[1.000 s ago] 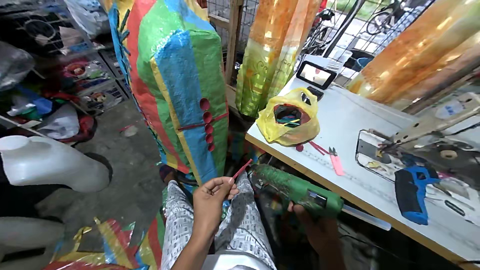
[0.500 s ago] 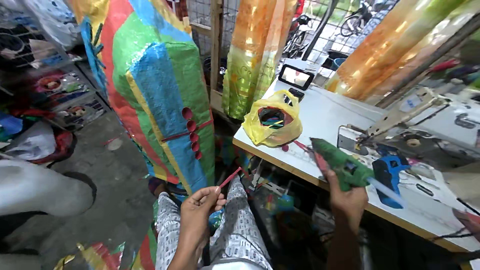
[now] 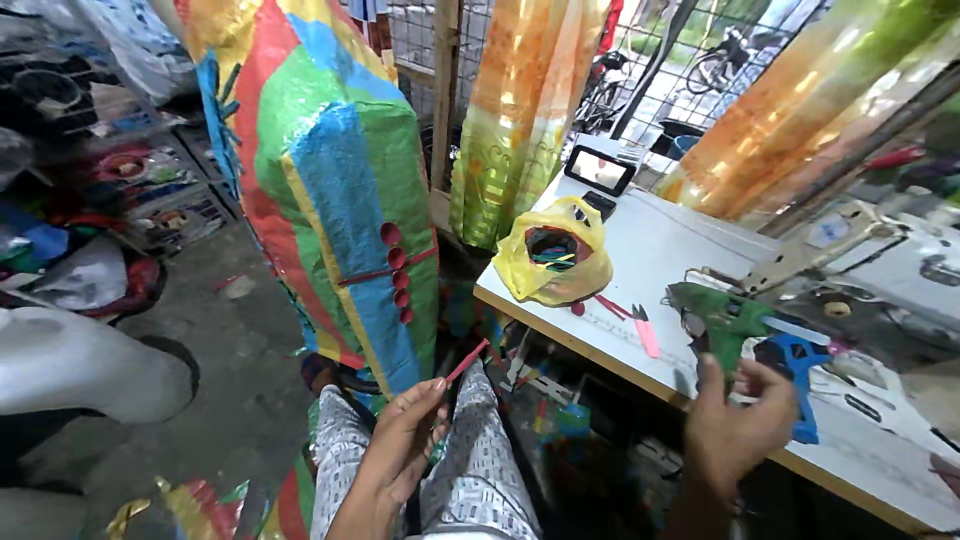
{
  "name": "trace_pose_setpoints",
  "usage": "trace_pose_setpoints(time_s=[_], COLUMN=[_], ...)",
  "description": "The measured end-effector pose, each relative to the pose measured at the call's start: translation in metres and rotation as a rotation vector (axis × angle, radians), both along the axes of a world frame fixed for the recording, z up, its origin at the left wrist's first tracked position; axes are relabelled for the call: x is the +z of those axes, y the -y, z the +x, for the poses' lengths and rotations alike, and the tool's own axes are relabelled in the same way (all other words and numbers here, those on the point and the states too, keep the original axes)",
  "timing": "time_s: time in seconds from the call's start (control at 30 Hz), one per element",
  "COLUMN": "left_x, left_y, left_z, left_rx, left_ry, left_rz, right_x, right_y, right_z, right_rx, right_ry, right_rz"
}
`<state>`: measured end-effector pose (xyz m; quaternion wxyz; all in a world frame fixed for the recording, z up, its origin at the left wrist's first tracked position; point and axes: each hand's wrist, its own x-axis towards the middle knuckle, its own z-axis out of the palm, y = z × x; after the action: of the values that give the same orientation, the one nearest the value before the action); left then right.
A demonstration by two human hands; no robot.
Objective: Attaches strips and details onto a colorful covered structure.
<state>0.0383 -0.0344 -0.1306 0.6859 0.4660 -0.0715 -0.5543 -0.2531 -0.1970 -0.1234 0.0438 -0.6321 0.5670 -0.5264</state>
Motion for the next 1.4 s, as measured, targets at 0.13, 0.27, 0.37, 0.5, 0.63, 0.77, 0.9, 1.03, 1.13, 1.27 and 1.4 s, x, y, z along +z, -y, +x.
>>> trace_pose_setpoints(time_s=[0.13, 0.27, 0.37, 0.5, 0.63, 0.77, 0.9, 1.03, 1.13, 1.27, 1.4], left_x=[0.002, 0.004, 0.005, 0.005, 0.004, 0.006, 0.009, 0.018, 0.024, 0.025, 0.021], left_y=[0.002, -0.002, -0.008, -0.012, -0.013, -0.013, -0.015, -0.022, -0.025, -0.029, -0.027], left_z=[-0.004, -0.005, -0.002, 0.004, 0.008, 0.008, 0.011, 0.022, 0.028, 0.022, 0.033], left_rx=[-0.079, -0.103, -0.07, -0.054, -0.042, -0.021, 0.007, -0.029, -0.015, 0.303, 0.594], left_ry=[0.008, 0.017, 0.003, 0.005, -0.003, -0.004, 0.013, -0.068, -0.084, 0.423, 1.019], left_rz=[0.027, -0.002, -0.022, -0.015, -0.011, -0.018, -0.045, -0.066, -0.078, -0.171, -0.368], right_x=[-0.003, -0.004, -0.004, -0.003, -0.003, -0.007, -0.012, -0.009, -0.005, 0.003, 0.014], right_y=[-0.034, -0.023, -0.017, -0.015, -0.016, -0.016, -0.015, -0.017, -0.018, -0.021, -0.03], right_z=[0.067, 0.11, 0.128, 0.138, 0.143, 0.15, 0.159, 0.167, 0.175, 0.189, 0.205], right_rx=[0.52, 0.798, 0.864, 0.915, 0.925, 0.933, 0.97, 0.99, 0.977, 1.005, 1.147], right_ry=[-0.086, -0.035, -0.063, -0.082, -0.107, -0.061, -0.006, -0.01, -0.034, -0.038, 0.058], right_rz=[-0.289, -0.432, -0.439, -0.426, -0.428, -0.418, -0.401, -0.442, -0.495, -0.452, -0.175])
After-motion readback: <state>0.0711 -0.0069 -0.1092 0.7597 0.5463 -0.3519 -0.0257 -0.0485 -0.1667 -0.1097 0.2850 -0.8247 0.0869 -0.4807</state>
